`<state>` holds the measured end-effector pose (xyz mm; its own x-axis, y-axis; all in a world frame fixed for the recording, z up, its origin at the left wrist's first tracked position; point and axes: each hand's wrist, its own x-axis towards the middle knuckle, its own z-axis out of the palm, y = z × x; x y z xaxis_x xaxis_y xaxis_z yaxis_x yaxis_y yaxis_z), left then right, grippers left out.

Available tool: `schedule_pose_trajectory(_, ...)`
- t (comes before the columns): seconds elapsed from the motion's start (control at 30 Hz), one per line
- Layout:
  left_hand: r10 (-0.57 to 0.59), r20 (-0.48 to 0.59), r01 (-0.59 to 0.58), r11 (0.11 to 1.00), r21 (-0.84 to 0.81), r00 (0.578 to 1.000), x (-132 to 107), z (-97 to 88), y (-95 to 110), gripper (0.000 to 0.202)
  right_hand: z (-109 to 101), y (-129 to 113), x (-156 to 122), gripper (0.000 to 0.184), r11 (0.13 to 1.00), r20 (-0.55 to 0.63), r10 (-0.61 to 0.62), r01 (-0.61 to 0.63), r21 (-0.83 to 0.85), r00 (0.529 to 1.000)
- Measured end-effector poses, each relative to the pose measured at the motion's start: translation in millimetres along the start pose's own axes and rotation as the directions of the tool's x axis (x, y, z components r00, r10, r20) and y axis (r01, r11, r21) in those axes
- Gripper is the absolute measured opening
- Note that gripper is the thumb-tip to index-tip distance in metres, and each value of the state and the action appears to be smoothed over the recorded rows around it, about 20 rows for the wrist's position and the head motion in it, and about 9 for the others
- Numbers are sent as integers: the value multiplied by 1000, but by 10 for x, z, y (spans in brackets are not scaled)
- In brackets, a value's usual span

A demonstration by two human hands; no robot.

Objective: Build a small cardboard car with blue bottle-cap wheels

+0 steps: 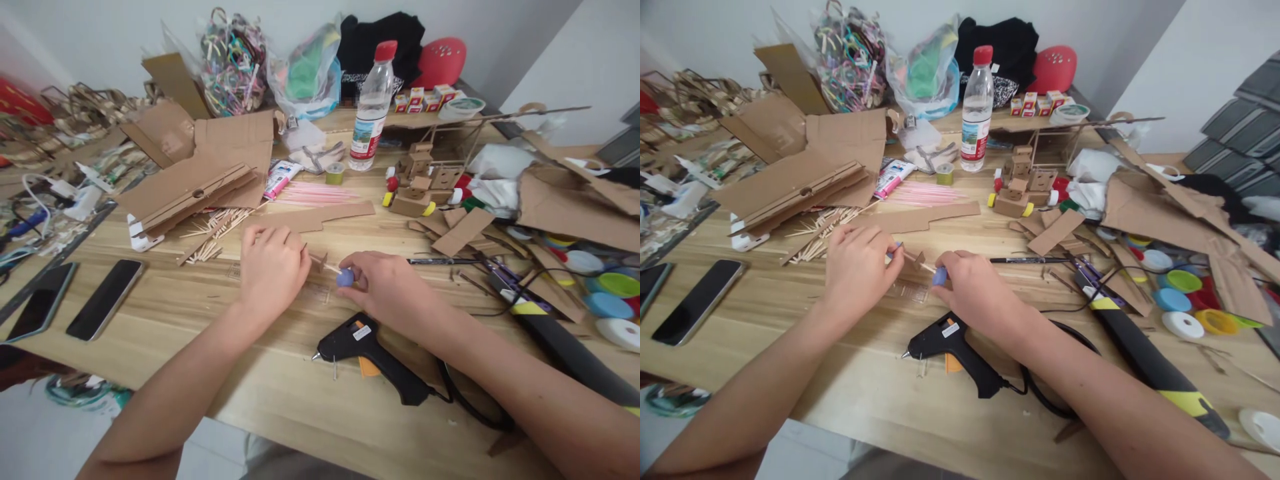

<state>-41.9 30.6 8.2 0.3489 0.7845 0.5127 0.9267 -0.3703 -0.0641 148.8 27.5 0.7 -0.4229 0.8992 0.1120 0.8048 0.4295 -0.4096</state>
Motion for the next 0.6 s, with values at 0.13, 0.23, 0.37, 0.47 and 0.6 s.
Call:
schedule_pose_trajectory(0.13,77,-129,-64,992,106,989,-12,-64,52,24,-1,-8,-50,20,994,-77,27,-19,104,997)
schedule_pose_trajectory(0.23,118,-212,-87,985,150,970,-30,-114,82,25,-20,-15,-88,23,983,-101,44,-25,182,994)
schedule_pose_trajectory(0.37,132,-237,-96,983,160,962,-60,-179,101,27,-45,-39,-114,21,975,-92,48,-26,222,995)
schedule_pose_trajectory(0.47,132,-207,-109,987,118,969,-83,-220,114,26,-53,-53,-123,21,976,-71,63,-47,211,995)
schedule_pose_trajectory(0.6,140,-210,-119,987,110,968,-101,-252,141,26,-47,-45,-144,20,978,-76,71,-55,201,995)
